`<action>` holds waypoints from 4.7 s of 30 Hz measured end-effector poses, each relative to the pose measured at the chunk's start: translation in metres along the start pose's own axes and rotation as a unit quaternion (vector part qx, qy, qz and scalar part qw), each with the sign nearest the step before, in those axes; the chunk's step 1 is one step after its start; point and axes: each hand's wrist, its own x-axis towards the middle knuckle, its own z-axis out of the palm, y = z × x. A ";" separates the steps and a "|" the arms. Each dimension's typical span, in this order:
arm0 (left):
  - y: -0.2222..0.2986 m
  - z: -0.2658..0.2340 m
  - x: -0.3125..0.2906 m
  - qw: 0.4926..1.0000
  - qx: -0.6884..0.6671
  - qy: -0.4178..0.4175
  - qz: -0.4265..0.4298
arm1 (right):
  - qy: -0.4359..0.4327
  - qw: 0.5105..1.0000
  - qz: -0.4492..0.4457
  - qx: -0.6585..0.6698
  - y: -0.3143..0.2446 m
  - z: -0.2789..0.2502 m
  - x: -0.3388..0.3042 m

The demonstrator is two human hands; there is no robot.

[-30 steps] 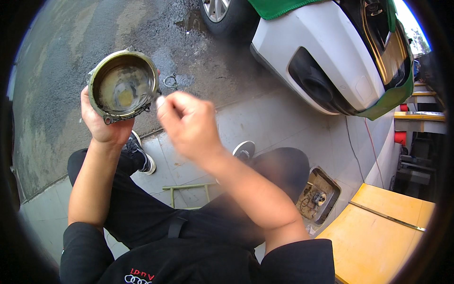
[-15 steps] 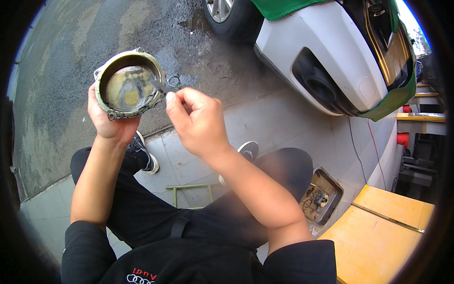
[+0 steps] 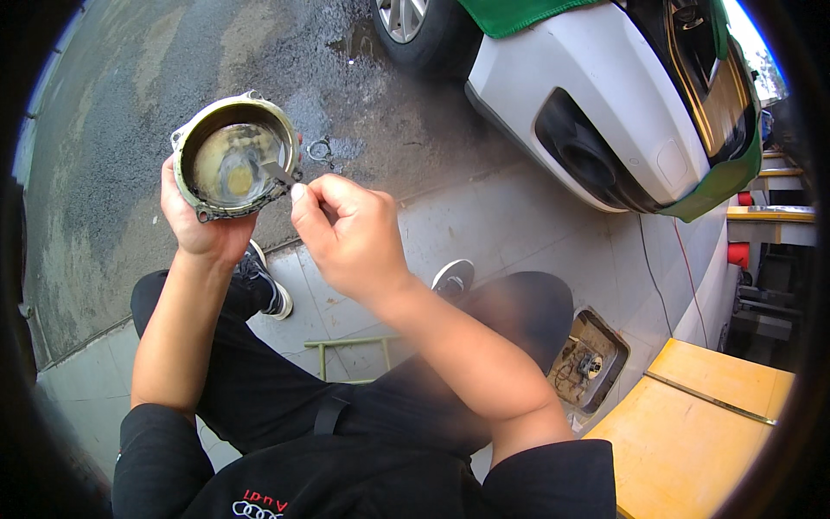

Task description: The person picks up a small metal part from a tray and uses a small metal tool to scrape and clean its inner surface. The person rotates the part to access different areas while continuing to scrape away residue.

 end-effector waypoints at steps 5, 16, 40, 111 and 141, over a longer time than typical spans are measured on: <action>0.001 0.001 -0.002 1.000 0.001 -0.004 -0.003 | 0.021 1.000 0.004 0.002 -0.001 0.001 0.001; 0.001 -0.001 -0.002 1.000 0.000 0.018 0.007 | 0.024 1.000 0.011 0.010 -0.002 0.004 0.001; -0.008 -0.022 0.000 0.997 0.017 0.004 0.071 | -0.046 0.997 0.017 0.056 -0.003 0.010 -0.001; 0.005 0.004 0.007 0.994 -0.028 -0.081 -0.063 | 0.004 0.999 0.002 0.034 0.008 -0.002 0.002; 0.002 -0.008 0.011 0.986 -0.058 -0.149 -0.044 | -0.015 0.999 0.014 0.047 0.008 -0.002 0.002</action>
